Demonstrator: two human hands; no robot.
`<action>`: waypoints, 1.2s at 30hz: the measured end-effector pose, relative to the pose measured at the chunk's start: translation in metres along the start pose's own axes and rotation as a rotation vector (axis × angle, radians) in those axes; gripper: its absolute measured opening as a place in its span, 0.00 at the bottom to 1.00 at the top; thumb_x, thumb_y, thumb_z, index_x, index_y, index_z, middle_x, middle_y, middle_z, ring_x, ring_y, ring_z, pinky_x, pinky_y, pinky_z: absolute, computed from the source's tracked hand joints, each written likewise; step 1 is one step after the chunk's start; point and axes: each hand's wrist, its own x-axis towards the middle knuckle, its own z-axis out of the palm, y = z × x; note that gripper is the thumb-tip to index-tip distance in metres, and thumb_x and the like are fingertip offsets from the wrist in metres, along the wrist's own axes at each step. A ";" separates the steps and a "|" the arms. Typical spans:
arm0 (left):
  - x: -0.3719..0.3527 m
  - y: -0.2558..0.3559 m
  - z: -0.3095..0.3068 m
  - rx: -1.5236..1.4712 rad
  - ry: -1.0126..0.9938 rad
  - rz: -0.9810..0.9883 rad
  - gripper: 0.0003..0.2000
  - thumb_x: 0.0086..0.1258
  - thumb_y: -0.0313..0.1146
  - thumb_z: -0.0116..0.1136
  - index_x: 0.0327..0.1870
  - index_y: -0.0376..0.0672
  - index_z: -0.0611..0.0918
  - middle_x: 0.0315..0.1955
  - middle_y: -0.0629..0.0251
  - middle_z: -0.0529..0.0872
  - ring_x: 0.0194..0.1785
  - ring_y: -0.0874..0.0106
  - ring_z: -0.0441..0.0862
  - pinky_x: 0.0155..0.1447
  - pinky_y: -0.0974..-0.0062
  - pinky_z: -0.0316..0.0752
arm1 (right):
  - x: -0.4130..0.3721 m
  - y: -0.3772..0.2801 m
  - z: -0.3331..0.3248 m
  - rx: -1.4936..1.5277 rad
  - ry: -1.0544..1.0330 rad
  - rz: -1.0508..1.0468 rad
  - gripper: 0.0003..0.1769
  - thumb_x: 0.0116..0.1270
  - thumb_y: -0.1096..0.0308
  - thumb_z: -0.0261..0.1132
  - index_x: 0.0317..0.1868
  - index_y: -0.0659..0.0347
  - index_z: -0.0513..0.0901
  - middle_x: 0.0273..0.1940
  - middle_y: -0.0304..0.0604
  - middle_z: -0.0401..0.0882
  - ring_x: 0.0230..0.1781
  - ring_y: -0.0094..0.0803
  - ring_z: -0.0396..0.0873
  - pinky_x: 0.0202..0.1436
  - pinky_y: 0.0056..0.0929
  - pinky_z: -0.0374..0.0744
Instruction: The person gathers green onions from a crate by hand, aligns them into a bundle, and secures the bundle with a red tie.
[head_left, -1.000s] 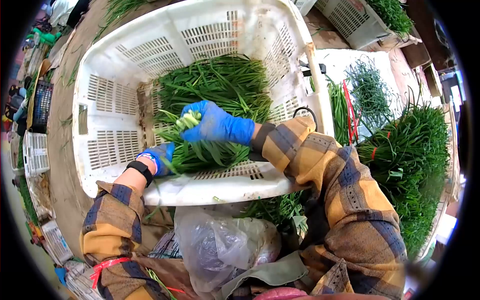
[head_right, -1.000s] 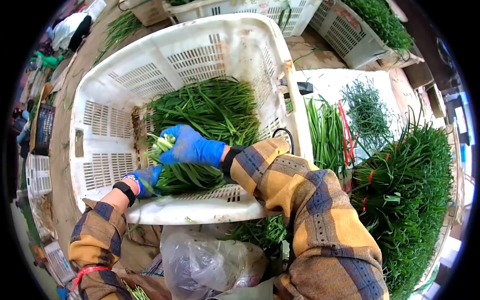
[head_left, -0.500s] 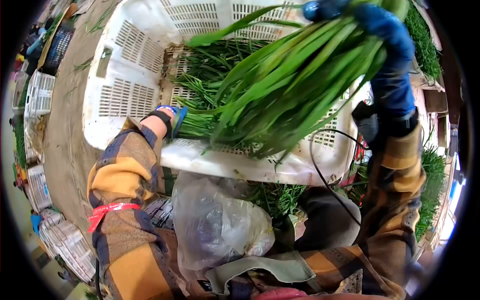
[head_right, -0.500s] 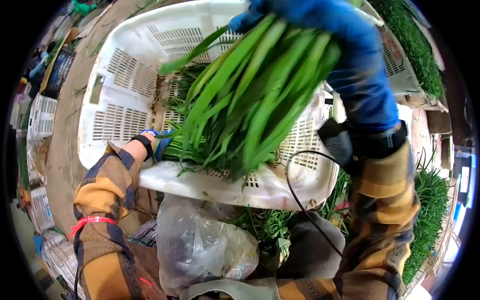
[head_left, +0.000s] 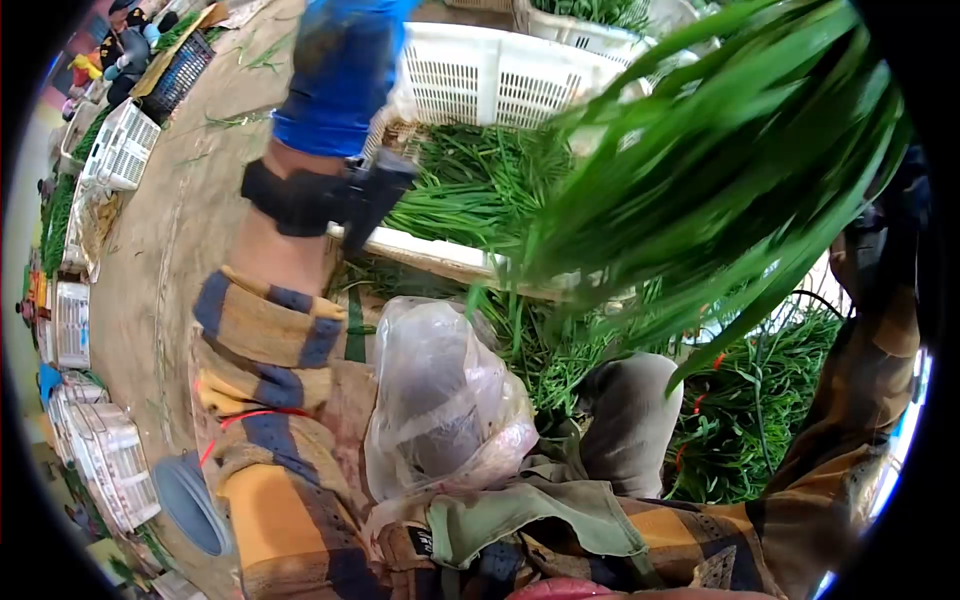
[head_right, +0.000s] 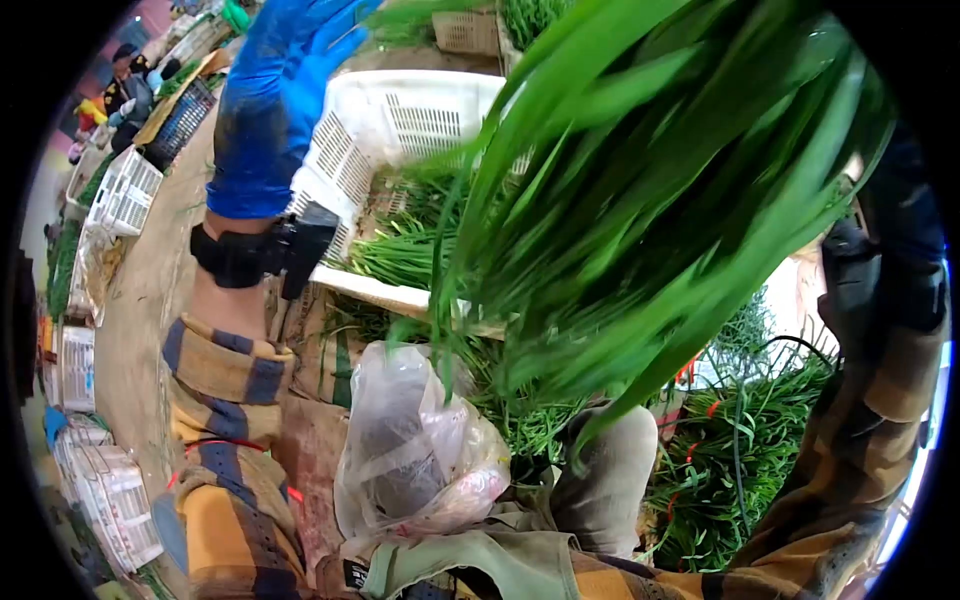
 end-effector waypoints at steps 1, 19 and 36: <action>0.003 0.018 0.015 -0.079 -0.065 -0.003 0.28 0.74 0.43 0.42 0.71 0.40 0.56 0.68 0.48 0.60 0.70 0.55 0.60 0.74 0.57 0.52 | -0.001 -0.010 0.016 -0.005 0.005 0.028 0.16 0.58 0.69 0.66 0.47 0.65 0.78 0.43 0.45 0.81 0.44 0.32 0.81 0.52 0.31 0.78; -0.251 0.172 0.118 -0.366 0.068 -0.726 0.19 0.60 0.40 0.67 0.47 0.40 0.79 0.42 0.70 0.80 0.46 0.78 0.75 0.53 0.78 0.70 | -0.085 0.075 0.229 -1.290 0.154 -0.027 0.33 0.59 0.40 0.65 0.51 0.61 0.76 0.40 0.53 0.79 0.44 0.41 0.79 0.47 0.35 0.76; -0.302 0.159 0.127 -0.086 0.059 -0.856 0.16 0.62 0.31 0.61 0.51 0.40 0.78 0.45 0.65 0.82 0.43 0.73 0.80 0.52 0.78 0.76 | -0.058 0.081 0.254 -0.970 -0.633 0.555 0.33 0.69 0.42 0.52 0.66 0.56 0.69 0.56 0.52 0.76 0.54 0.39 0.77 0.61 0.36 0.73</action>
